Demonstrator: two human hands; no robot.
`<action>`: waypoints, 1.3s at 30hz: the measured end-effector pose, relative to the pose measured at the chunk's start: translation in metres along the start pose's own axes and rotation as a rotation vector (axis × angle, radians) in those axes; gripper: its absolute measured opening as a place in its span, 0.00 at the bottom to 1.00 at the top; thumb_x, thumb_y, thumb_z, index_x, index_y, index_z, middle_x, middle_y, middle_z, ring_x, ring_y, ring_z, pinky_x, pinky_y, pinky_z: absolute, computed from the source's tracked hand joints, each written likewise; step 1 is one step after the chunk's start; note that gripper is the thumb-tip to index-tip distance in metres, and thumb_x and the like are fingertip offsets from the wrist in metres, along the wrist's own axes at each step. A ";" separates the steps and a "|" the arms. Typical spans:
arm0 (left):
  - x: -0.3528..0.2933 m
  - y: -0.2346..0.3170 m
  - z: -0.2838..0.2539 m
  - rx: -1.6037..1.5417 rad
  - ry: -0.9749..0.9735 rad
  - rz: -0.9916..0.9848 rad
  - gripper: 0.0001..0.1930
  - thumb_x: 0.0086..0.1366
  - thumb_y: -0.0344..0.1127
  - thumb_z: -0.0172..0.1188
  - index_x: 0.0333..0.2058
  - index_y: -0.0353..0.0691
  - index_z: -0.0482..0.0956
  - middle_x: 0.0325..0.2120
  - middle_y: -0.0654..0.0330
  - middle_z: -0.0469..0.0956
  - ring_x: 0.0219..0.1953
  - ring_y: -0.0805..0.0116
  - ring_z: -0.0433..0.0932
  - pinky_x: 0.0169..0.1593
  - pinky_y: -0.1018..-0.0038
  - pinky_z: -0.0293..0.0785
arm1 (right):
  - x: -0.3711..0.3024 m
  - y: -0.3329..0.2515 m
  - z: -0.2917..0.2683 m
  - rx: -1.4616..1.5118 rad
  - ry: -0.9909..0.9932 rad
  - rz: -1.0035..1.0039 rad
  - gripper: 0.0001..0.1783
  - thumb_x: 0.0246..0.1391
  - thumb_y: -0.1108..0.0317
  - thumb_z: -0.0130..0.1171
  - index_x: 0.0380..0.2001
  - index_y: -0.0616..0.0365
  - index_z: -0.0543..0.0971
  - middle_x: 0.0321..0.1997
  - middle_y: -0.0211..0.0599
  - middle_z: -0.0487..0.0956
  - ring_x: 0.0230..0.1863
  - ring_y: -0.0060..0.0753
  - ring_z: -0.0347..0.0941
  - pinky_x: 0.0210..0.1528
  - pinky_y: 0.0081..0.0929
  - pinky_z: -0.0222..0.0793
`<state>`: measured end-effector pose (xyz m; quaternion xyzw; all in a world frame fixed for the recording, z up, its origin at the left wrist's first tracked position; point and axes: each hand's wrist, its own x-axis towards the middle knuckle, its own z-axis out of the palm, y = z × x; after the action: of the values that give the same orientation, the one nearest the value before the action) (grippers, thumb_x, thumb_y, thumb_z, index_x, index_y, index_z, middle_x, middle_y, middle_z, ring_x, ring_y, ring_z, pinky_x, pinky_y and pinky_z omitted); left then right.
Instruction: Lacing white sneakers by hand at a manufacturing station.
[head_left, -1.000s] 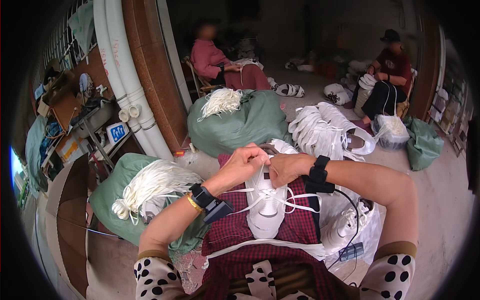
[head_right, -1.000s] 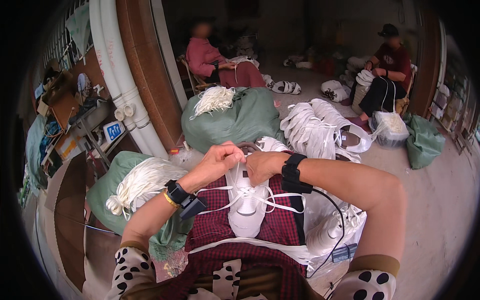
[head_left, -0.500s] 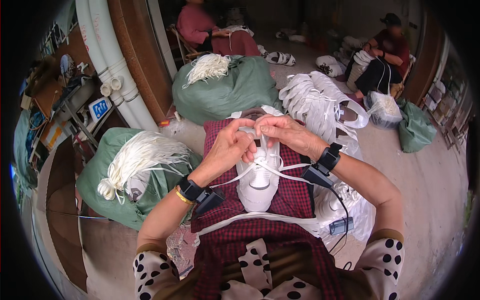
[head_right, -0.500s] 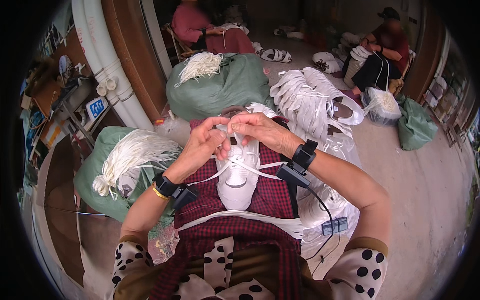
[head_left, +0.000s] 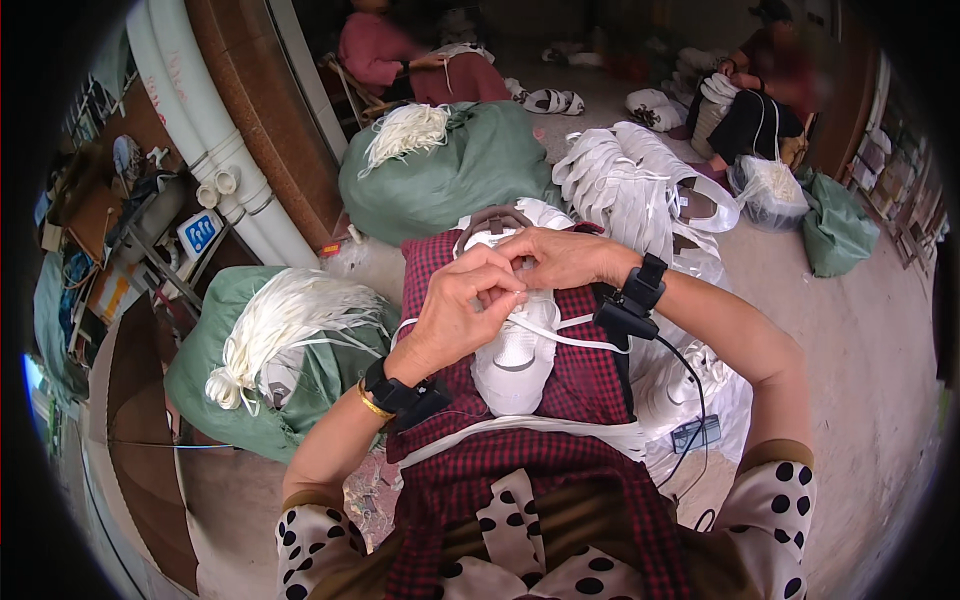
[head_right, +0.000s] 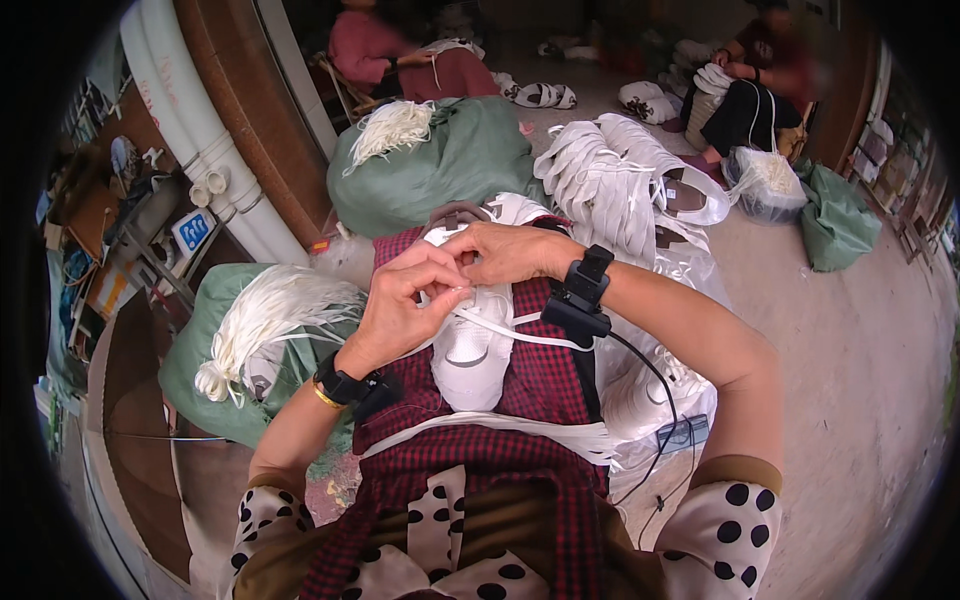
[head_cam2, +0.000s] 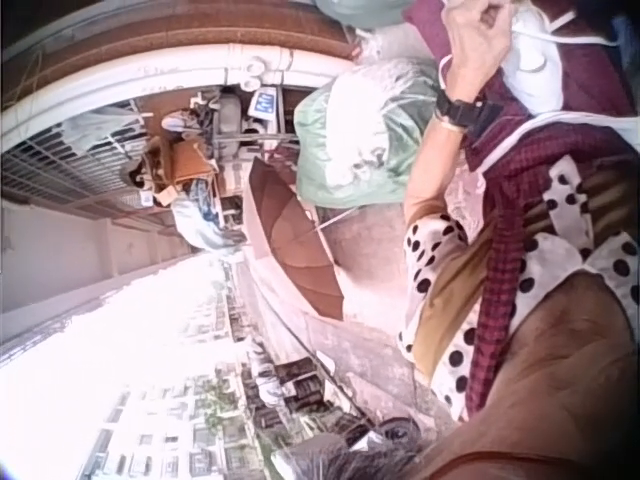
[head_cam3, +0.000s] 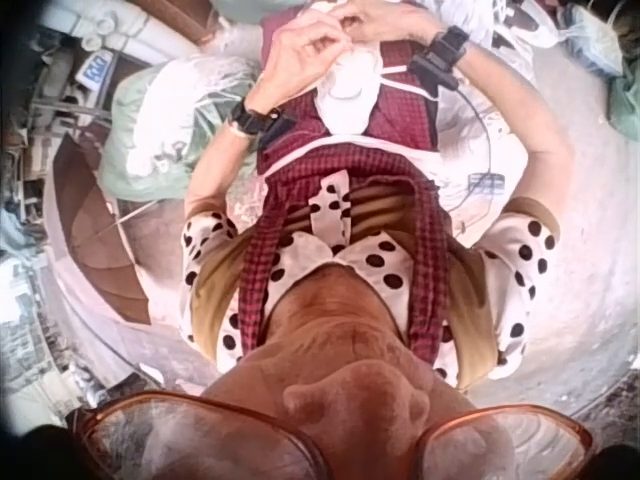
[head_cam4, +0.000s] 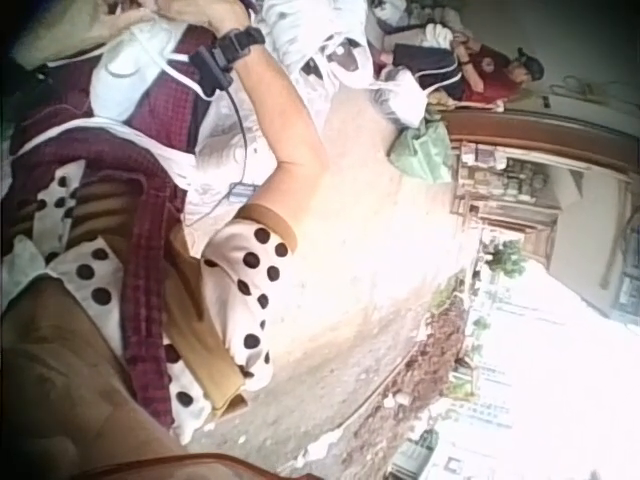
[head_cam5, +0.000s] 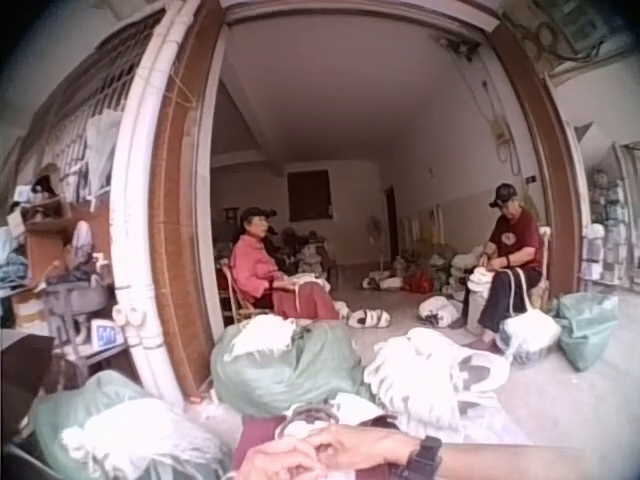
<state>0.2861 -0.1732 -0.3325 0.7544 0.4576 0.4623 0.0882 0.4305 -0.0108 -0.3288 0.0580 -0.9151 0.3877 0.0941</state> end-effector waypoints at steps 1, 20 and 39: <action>0.001 0.002 -0.003 0.004 -0.018 -0.029 0.03 0.60 0.21 0.66 0.34 0.32 0.83 0.39 0.60 0.77 0.34 0.75 0.78 0.39 0.80 0.78 | -0.002 0.004 -0.002 0.012 -0.032 0.099 0.11 0.60 0.64 0.56 0.40 0.58 0.83 0.30 0.26 0.78 0.32 0.20 0.69 0.40 0.25 0.68; -0.117 -0.130 -0.246 0.920 0.528 -0.431 0.16 0.56 0.31 0.69 0.43 0.39 0.81 0.41 0.54 0.80 0.36 0.58 0.79 0.40 0.65 0.76 | -0.213 0.046 -0.093 0.066 0.848 1.017 0.23 0.60 0.48 0.61 0.47 0.54 0.80 0.37 0.27 0.78 0.35 0.21 0.73 0.35 0.24 0.65; -0.036 -0.044 -0.035 0.322 -0.078 -0.106 0.16 0.70 0.41 0.54 0.30 0.32 0.76 0.25 0.53 0.73 0.30 0.57 0.71 0.44 0.63 0.64 | -0.032 -0.047 0.030 -0.415 0.310 0.030 0.08 0.51 0.70 0.62 0.26 0.65 0.78 0.39 0.38 0.72 0.43 0.42 0.68 0.39 0.34 0.69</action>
<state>0.2266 -0.1862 -0.3593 0.7509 0.5611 0.3482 0.0078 0.4668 -0.0639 -0.3238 -0.0364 -0.9504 0.1975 0.2374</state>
